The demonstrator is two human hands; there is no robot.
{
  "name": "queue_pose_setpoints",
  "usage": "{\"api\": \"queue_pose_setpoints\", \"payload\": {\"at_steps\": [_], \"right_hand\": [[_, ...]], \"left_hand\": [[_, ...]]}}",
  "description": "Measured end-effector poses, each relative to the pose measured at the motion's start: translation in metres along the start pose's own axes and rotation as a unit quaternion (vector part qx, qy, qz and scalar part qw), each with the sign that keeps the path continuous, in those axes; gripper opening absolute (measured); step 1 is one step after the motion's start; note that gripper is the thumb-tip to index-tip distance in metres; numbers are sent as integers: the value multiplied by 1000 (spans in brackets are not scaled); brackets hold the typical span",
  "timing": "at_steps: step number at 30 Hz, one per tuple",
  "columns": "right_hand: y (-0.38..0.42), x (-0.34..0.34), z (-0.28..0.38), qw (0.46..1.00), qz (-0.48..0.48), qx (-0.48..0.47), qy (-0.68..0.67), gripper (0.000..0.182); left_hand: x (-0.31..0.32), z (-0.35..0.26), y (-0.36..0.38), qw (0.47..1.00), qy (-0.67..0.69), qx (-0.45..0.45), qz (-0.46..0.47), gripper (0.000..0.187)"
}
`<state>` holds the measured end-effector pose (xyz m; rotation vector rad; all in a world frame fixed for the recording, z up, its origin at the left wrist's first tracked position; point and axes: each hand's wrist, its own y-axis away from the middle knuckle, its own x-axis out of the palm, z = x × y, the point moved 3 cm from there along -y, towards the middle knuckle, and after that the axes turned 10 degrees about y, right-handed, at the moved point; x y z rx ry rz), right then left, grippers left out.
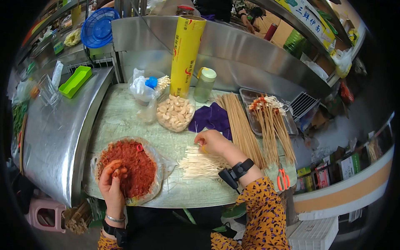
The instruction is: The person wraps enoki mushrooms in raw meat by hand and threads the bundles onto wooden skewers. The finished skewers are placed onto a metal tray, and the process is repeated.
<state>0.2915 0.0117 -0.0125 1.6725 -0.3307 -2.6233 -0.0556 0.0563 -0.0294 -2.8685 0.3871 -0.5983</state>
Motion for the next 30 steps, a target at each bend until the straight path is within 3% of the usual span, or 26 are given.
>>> {"api": "queue_pose_setpoints", "payload": {"at_steps": [6,9,13,16,19,21,22,24,26,30], "right_hand": [[-8,1,-1,992,-57,-34,105,16],[-7,6,8,991,12,-8,135,16],[-11,19,1,987,-17,-16,160,11],[-14,23,-17,991,-62,-49,105,10],[-12,40,-36,971,-219,-92,24,5],[-7,36,-24,962,-256,-52,83,8],[3,26,-10,951,-293,-69,72,7],[-9,38,-9,964,-227,-33,133,12],[-23,54,-10,971,-163,-5,175,13],[-11,43,4,974,-143,7,174,16]], "left_hand": [[1,1,0,1000,-3,-3,2,21],[2,0,0,1000,-12,1,4,23],[1,1,-1,1000,7,-7,-3,22],[-3,4,2,999,11,-28,-23,24],[-14,22,-1,996,63,-65,18,29],[-8,25,-4,997,11,-24,-70,31],[20,-6,1,998,-55,-7,-5,33],[49,-26,7,989,-119,12,83,35],[37,-17,7,996,-79,10,30,34],[22,-4,2,997,-73,9,37,33]]}}
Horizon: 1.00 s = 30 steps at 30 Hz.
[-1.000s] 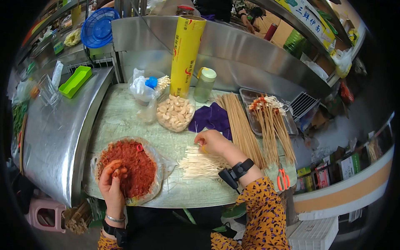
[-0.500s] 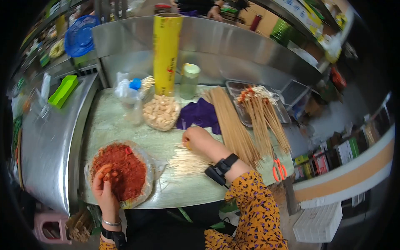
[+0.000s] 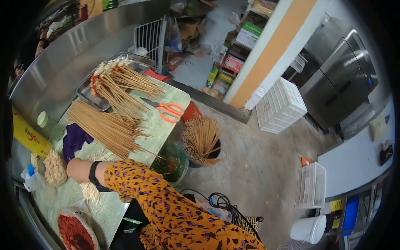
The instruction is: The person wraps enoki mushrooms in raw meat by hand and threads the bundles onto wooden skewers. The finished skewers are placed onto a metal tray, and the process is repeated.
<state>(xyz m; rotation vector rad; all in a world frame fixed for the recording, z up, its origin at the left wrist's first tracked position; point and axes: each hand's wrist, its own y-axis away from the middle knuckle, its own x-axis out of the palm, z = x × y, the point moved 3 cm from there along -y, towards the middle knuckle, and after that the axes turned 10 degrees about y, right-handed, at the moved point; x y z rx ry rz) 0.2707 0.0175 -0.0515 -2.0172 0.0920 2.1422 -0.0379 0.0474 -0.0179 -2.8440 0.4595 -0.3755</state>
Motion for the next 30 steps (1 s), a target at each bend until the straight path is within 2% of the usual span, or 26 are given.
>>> {"api": "queue_pose_setpoints", "payload": {"at_steps": [2,5,8,9,10,11,12,13,14,15,18,19,21,25,30], "right_hand": [[2,-7,4,998,46,-28,9,15],[-15,4,11,997,28,-23,73,13],[-23,9,14,996,46,-42,63,14],[-13,5,11,995,-85,-39,29,7],[-9,8,3,991,-114,-58,-36,9],[2,-8,-4,982,-119,-77,-128,8],[0,-5,-14,968,-143,-87,-187,8],[-2,-10,-19,960,-105,-86,-245,8],[-11,-10,-24,975,-76,-97,-183,9],[-20,-4,-29,979,-16,-84,-186,13],[-22,-20,-36,980,77,-63,-174,24],[-23,-20,-37,979,78,-72,-172,24],[-24,-16,-39,974,122,-39,-187,27],[-24,-22,-32,976,146,-34,-155,28],[-24,-20,-29,986,120,-34,-115,23]], "left_hand": [[12,-10,3,1000,-12,-13,7,33],[17,-11,5,1000,-18,-12,12,33],[15,-13,3,999,-32,17,22,33],[22,-19,5,999,-32,30,15,33],[19,-21,9,997,-56,-47,-25,33],[20,-24,8,994,-103,-9,-27,28],[-25,27,-3,995,53,-81,-37,30],[-12,20,1,994,56,-76,-55,27],[-4,7,4,990,78,-104,-52,27],[-7,12,2,985,124,-114,-49,25],[-17,18,-2,996,59,-55,-44,24],[-17,18,-3,997,53,-40,-40,24],[-20,18,-1,997,59,-43,-37,24],[-17,14,0,997,62,-34,-34,24],[-15,8,0,998,52,-16,-16,27]]}}
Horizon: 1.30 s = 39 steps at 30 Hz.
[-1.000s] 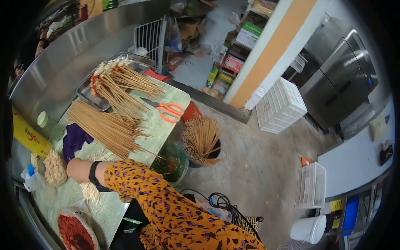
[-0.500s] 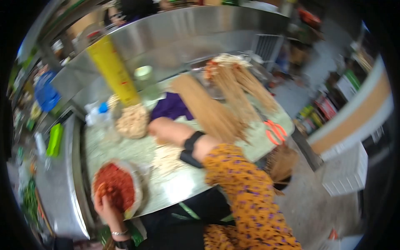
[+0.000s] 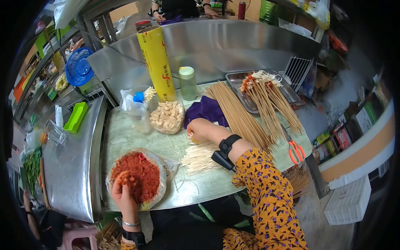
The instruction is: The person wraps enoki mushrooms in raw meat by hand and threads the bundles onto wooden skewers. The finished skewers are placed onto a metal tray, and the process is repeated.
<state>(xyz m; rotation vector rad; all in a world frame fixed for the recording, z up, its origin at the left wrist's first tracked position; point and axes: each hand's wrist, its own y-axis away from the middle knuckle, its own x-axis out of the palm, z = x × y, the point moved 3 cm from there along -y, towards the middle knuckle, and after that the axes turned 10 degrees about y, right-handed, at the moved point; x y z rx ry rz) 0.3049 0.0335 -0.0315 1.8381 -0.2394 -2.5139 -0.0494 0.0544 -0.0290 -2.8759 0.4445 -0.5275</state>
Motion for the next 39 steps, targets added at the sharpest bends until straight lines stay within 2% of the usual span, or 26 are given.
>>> {"api": "queue_pose_setpoints", "payload": {"at_steps": [5,8,10,13,14,16,17,19,20,22,23,25,26,27,29,30,31,37,39], "right_hand": [[2,-4,5,1000,0,12,0,20],[2,-5,2,997,35,29,-56,18],[-1,4,-12,989,10,34,-142,18],[-4,12,-25,984,-7,19,-175,17],[-2,8,-24,985,-5,20,-173,17],[4,-3,-20,999,2,34,-8,18],[5,-4,-20,999,2,35,-5,18],[9,-4,-24,992,-25,83,-88,21],[10,-1,-28,992,-24,84,-87,21],[12,0,-36,973,-104,83,-191,25],[12,0,-37,973,-102,85,-191,25],[13,-4,-43,975,-99,140,-142,26],[13,-3,-43,982,-76,148,-86,30],[14,-2,-42,982,-74,148,-87,30],[19,-6,-21,987,-8,155,-31,32],[19,-5,-14,987,2,159,28,34],[18,-3,-10,987,3,159,27,34],[15,-2,6,987,-25,110,115,28],[20,-10,18,988,-124,57,71,19]], "left_hand": [[-1,0,0,1000,1,-4,-5,26],[-1,-1,0,1000,2,-4,-6,25],[-2,-1,1,1000,8,-9,-4,25],[-4,1,1,1000,24,-14,-6,25],[-6,2,0,999,24,-22,-5,25],[-6,3,0,999,25,-32,-5,25],[-6,3,1,999,30,-32,-8,25],[-6,3,0,999,36,-32,-10,25],[-6,3,0,999,34,-33,-11,25],[-6,3,0,999,31,-35,-13,25],[-6,4,-1,999,30,-34,-16,24],[-6,4,-1,999,29,-33,-20,24],[-6,3,-1,999,28,-32,-19,24],[-5,3,-1,999,27,-30,-18,24],[-5,2,-1,999,24,-30,-15,25],[-5,2,-1,999,21,-29,-13,27],[-4,2,-2,999,20,-29,-13,27],[-3,1,-2,999,20,-29,-16,28],[-6,3,-1,999,28,-36,-24,24]]}}
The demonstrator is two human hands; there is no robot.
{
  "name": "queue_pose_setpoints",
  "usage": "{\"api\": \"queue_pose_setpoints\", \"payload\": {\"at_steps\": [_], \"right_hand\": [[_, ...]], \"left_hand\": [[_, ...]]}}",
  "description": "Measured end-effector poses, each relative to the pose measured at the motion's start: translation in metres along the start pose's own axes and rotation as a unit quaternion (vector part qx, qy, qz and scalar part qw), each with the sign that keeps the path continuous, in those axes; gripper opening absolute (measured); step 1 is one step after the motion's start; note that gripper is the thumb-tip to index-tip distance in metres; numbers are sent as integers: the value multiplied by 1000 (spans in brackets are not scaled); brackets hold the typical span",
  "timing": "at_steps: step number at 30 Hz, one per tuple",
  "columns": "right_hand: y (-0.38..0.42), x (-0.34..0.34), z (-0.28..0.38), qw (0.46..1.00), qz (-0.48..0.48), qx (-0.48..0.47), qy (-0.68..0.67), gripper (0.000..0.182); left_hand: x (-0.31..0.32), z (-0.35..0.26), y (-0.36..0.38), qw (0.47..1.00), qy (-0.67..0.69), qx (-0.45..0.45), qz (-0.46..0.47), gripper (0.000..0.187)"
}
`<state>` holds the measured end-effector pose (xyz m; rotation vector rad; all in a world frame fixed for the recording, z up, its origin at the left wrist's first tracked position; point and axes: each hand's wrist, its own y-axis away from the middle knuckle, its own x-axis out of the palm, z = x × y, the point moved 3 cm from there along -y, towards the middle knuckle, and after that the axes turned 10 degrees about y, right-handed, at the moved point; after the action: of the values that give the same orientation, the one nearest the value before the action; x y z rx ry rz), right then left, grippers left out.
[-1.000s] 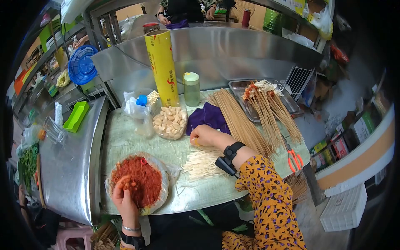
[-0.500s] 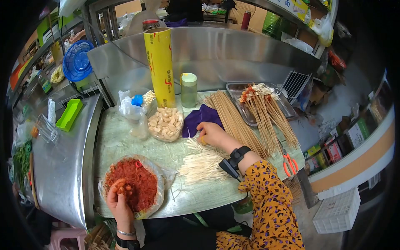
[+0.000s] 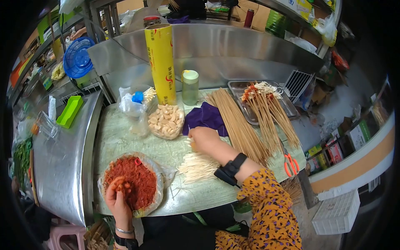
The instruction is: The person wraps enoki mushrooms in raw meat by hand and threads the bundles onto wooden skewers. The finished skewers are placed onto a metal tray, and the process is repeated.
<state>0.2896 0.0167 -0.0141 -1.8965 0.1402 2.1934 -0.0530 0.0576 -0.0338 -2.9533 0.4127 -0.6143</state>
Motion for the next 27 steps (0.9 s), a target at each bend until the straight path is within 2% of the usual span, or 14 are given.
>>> {"api": "queue_pose_setpoints", "payload": {"at_steps": [1,3,5,6,7,8,9,12,15,20,22,23,24,27], "right_hand": [[4,-11,10,1000,3,-1,-2,19],[16,-56,50,986,-18,-100,131,12],[33,-103,93,970,53,-145,190,10],[45,-130,114,964,60,-202,162,3],[63,-157,129,941,29,-323,98,1],[75,-176,146,928,22,-371,29,4],[87,-151,163,908,-6,-410,85,7],[118,-158,187,865,33,-499,43,7],[141,-170,178,852,67,-518,15,6],[150,-175,179,849,69,-523,21,6],[152,-174,178,850,77,-520,31,5],[154,-175,176,853,85,-513,29,5],[154,-176,173,855,88,-510,23,5],[155,-181,175,850,85,-520,13,5]], "left_hand": [[0,0,1,1000,-2,-3,-2,24],[4,-2,0,1000,-6,7,2,25],[1,-1,-1,1000,-22,-3,7,25],[1,0,-1,999,-32,-5,8,25],[5,-2,1,999,-31,4,8,26],[5,-1,1,1000,3,23,18,25],[4,4,-1,1000,-1,5,24,25],[-16,11,0,999,15,-8,28,28],[-26,17,-3,999,47,8,25,30],[-22,14,-3,999,11,37,-4,26],[3,4,0,988,114,5,102,25],[25,-7,8,983,132,42,124,26],[24,-5,9,996,61,59,21,26],[-36,21,-9,998,29,37,29,26]]}}
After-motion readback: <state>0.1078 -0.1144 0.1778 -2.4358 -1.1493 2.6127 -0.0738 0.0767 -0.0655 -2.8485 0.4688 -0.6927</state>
